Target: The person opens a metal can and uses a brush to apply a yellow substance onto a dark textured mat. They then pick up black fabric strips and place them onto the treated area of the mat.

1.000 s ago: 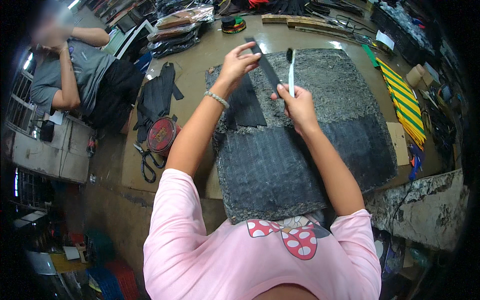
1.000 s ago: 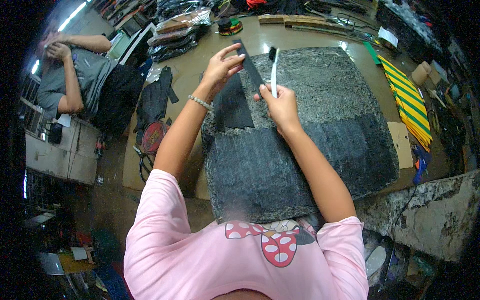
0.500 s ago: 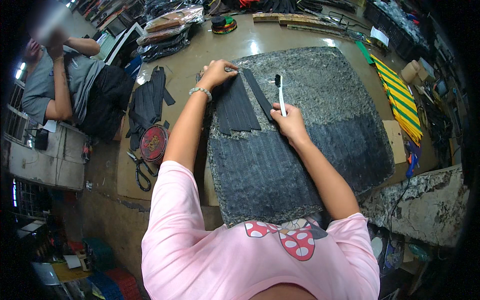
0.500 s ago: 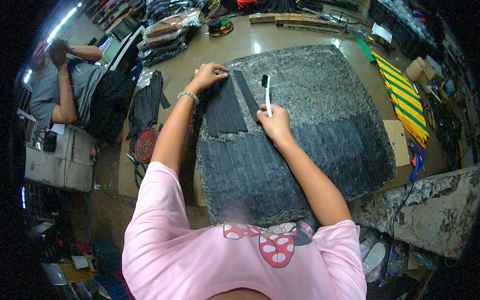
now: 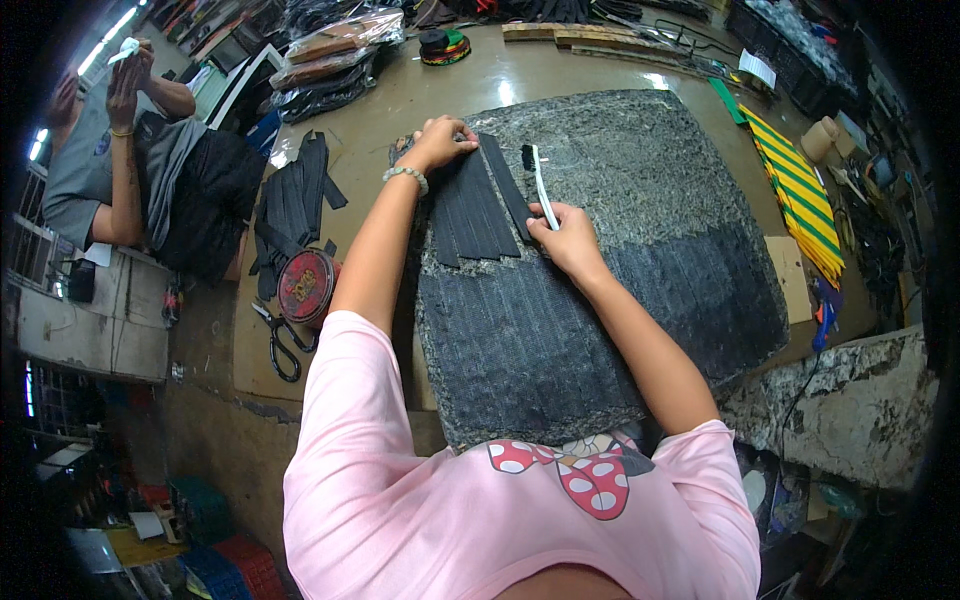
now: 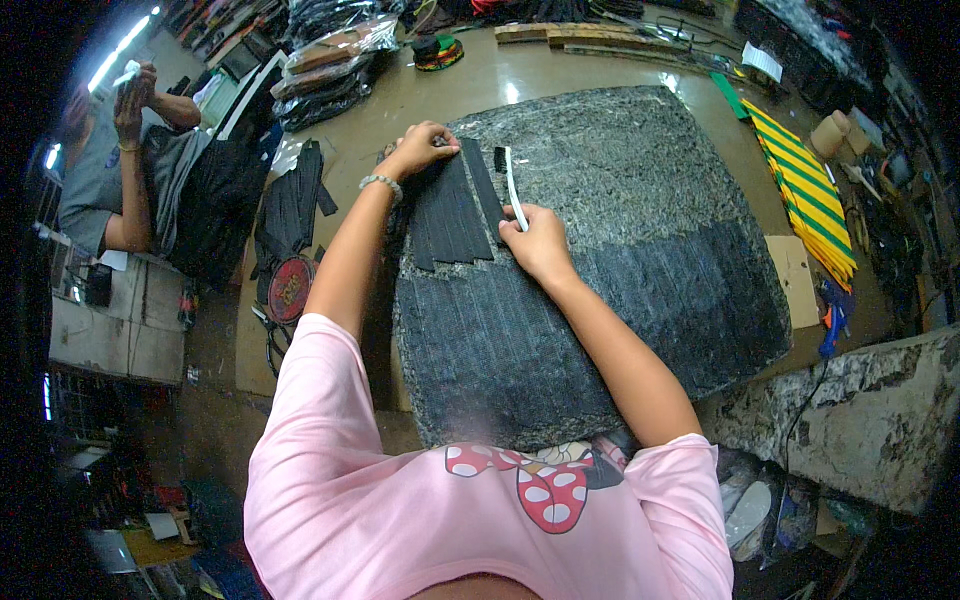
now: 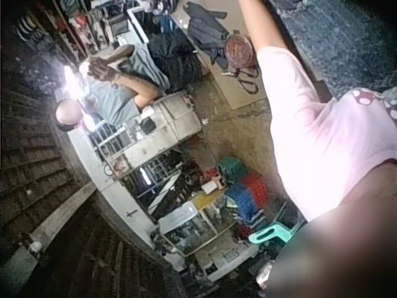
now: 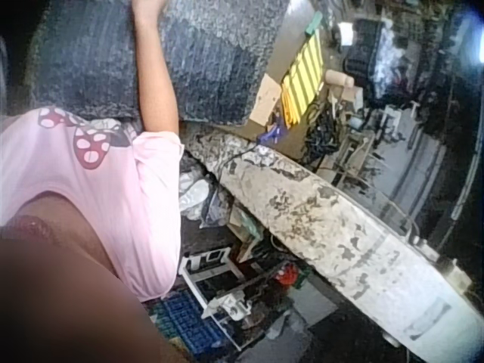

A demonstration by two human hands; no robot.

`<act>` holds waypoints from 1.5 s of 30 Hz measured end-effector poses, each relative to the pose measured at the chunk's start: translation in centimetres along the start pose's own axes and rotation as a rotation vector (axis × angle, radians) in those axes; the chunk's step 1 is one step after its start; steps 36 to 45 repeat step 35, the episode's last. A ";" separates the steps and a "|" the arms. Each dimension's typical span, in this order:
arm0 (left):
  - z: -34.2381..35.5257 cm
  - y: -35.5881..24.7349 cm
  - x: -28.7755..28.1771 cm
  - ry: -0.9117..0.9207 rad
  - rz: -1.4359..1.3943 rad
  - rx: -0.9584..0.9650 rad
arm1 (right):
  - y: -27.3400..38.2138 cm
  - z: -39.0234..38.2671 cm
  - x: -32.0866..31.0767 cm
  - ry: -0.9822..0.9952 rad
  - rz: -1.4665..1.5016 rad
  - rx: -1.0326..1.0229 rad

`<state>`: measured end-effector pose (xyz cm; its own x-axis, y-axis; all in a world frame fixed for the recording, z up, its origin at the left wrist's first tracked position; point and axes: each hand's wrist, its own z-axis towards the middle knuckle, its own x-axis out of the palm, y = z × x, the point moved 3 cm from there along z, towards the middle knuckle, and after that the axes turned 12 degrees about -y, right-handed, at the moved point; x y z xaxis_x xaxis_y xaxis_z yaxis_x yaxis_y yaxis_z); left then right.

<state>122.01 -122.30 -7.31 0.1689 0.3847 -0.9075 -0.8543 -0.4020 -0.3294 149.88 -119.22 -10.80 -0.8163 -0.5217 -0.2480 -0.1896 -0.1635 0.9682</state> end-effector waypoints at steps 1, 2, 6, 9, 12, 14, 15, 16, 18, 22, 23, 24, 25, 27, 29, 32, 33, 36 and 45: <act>0.0 0.2 0.1 -0.012 -0.014 -0.006 | 0.0 -0.1 0.0 0.001 0.000 -0.006; -0.1 0.3 0.3 -0.027 -0.025 -0.011 | 0.0 -0.1 0.0 -0.003 -0.002 -0.006; -0.1 0.6 0.5 -0.027 -0.055 -0.006 | -0.1 -0.2 0.0 -0.013 -0.008 -0.021; -0.3 0.5 0.5 -0.048 -0.095 -0.006 | -0.2 -0.1 0.0 -0.012 0.013 -0.001; -0.5 0.2 0.4 -0.036 -0.086 -0.037 | -0.1 -0.2 -0.1 0.001 0.000 0.005; -0.4 0.1 0.2 -0.027 -0.092 -0.035 | 0.1 -0.3 -0.2 -0.004 -0.007 -0.006; -0.4 0.1 0.2 -0.023 -0.092 -0.032 | 0.2 -0.3 -0.2 -0.006 -0.005 -0.008; -0.4 0.0 0.2 -0.031 -0.078 -0.023 | 0.3 -0.4 -0.2 0.005 -0.003 -0.001; -0.4 -0.1 0.3 -0.054 -0.044 0.009 | 0.4 -0.5 -0.2 0.027 0.016 0.009; -0.2 -0.2 -0.4 -0.128 -0.176 0.035 | 0.6 -0.5 -0.1 0.035 -0.004 -0.002; -0.5 -0.3 -0.9 -0.163 -0.239 0.057 | 0.6 -0.6 -0.1 0.036 -0.012 -0.004; -0.7 -0.5 -1.3 -0.186 -0.281 0.064 | 0.7 -0.6 -0.1 0.037 -0.007 -0.016; -1.1 -0.8 -1.8 -0.204 -0.308 0.078 | 0.6 -0.6 -0.1 0.033 -0.021 -0.008; -2.5 -1.6 -2.6 -0.236 -0.319 0.104 | 0.4 -0.6 0.0 0.027 -0.021 -0.009; -4.7 -3.0 -2.4 -0.261 -0.350 0.131 | 0.3 -0.6 0.0 0.036 -0.030 -0.017; -8.8 -5.3 -0.9 -0.090 -0.140 0.144 | -0.1 -0.3 0.1 0.023 -0.042 -0.049; -10.0 -6.3 -0.4 -0.053 -0.090 0.166 | -0.2 -0.2 0.1 0.013 -0.060 -0.042; -11.8 -7.8 0.0 -0.009 0.041 0.211 | -0.4 -0.1 0.2 0.006 -0.120 -0.082; -11.8 -7.8 0.0 -0.009 0.041 0.211 | -0.4 -0.1 0.2 0.006 -0.120 -0.082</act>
